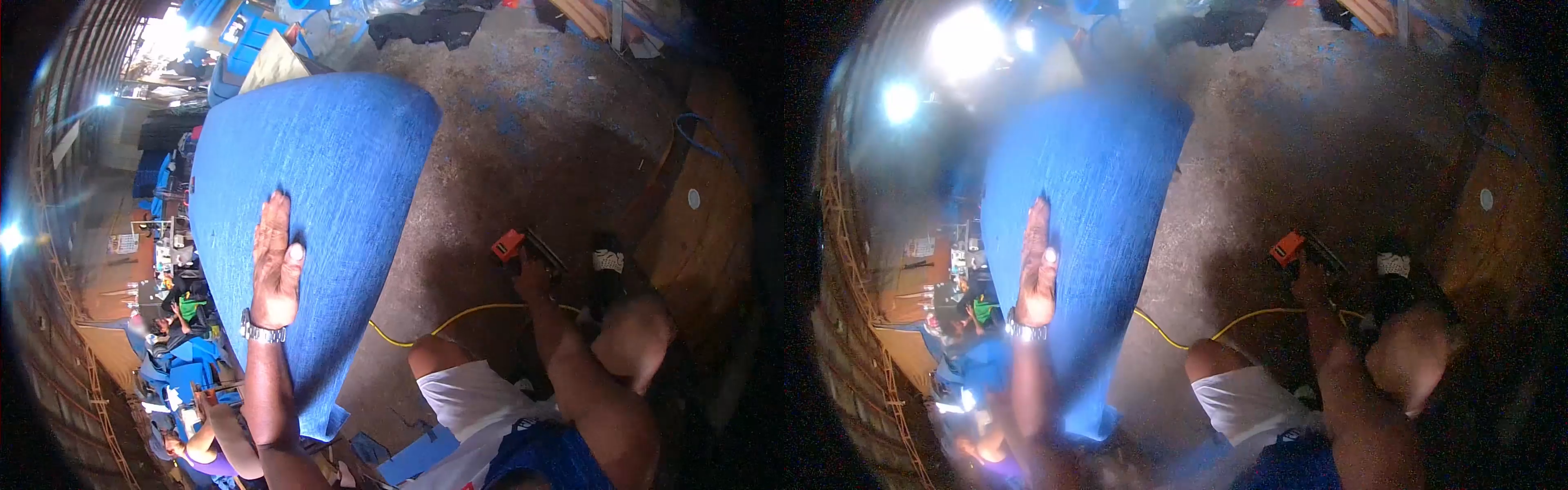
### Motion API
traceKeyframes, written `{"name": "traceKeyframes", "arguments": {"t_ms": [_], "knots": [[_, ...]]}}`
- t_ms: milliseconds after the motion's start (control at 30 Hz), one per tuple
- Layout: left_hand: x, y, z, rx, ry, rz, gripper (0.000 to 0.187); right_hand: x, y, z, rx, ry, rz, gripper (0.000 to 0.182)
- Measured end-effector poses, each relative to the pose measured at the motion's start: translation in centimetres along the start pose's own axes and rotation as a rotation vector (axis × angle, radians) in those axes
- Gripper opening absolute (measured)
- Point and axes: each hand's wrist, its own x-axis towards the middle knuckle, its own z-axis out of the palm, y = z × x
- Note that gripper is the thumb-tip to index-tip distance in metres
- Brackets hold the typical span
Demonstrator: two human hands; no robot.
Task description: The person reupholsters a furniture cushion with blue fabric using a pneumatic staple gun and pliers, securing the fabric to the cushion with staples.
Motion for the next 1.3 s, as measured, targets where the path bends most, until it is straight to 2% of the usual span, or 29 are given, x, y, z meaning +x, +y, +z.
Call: {"name": "traceKeyframes", "arguments": {"t_ms": [67,133,167,267,300,367,467,567,667,767,867,967,1033,1100,1167,1267,1300], "knots": [[-0.4,-0.4,-0.1,-0.009,0.017,0.013,0.071,-1.0,-0.4,1.1,0.101,0.096,-0.03,0.055],[-0.4,-1.2,0.2,0.034,0.043,-0.016,0.063,-0.4,-4.1,0.9,0.346,0.205,-0.083,0.032],[-0.4,-0.9,0.2,0.036,0.053,-0.028,0.062,-0.2,-6.0,0.1,0.467,0.269,-0.105,0.028],[-0.6,-0.4,0.2,0.039,0.083,-0.034,0.059,-2.6,-15.3,-5.1,1.745,-0.393,-0.352,0.046],[-0.9,-0.3,0.2,0.044,0.084,-0.026,0.06,-2.7,-17.7,-6.9,2.129,-0.68,-0.558,0.045],[-0.9,0.2,0.0,0.032,0.09,0.001,0.062,-9.0,-22.4,-16.2,2.282,-0.544,-0.398,0.045],[-1.5,2.5,-0.4,0.031,0.029,0.049,0.061,-10.4,-24.8,-19.6,2.145,-0.35,-0.246,0.034],[-1.7,3.1,-0.5,0.024,0.003,0.069,0.06,-12.0,-25.4,-21.0,2.153,-0.304,-0.195,0.034],[-1.7,3.2,-0.6,0.029,0.013,0.068,0.06,-8.7,-25.7,-17.3,2.172,-0.365,-0.235,0.039],[-1.9,3.3,-0.8,0.041,-0.01,0.082,0.06,-11.0,-28.3,-20.4,2.223,-0.193,0.044,0.043],[-1.7,4.2,-1.3,0.056,-0.052,0.119,0.061,-9.6,-29.1,-19.1,2.288,-0.173,-0.153,0.049],[-1.5,5.0,-0.9,0.106,-0.09,0.19,0.058,-7.9,-29.4,-17.4,2.335,-0.066,-0.216,0.06],[-1.2,6.5,-0.6,0.194,-0.128,0.215,0.059,-5.6,-29.2,-15.7,2.217,0.014,-0.316,0.059],[-1.4,8.1,-0.6,0.254,-0.159,0.243,0.067,-5.1,-29.0,-14.7,2.126,0.066,-0.311,0.059],[-1.4,8.6,-0.5,0.297,-0.17,0.243,0.067,-7.4,-28.9,-17.0,2.063,0.102,-0.233,0.058],[-1.7,9.2,-0.3,0.339,-0.172,0.281,0.064,-6.2,-29.3,-15.5,2.123,-0.12,-0.178,0.057],[-1.8,9.1,-0.1,0.352,-0.168,0.307,0.062,-7.6,-28.8,-17.6,2.18,-0.135,-0.176,0.056]]}}
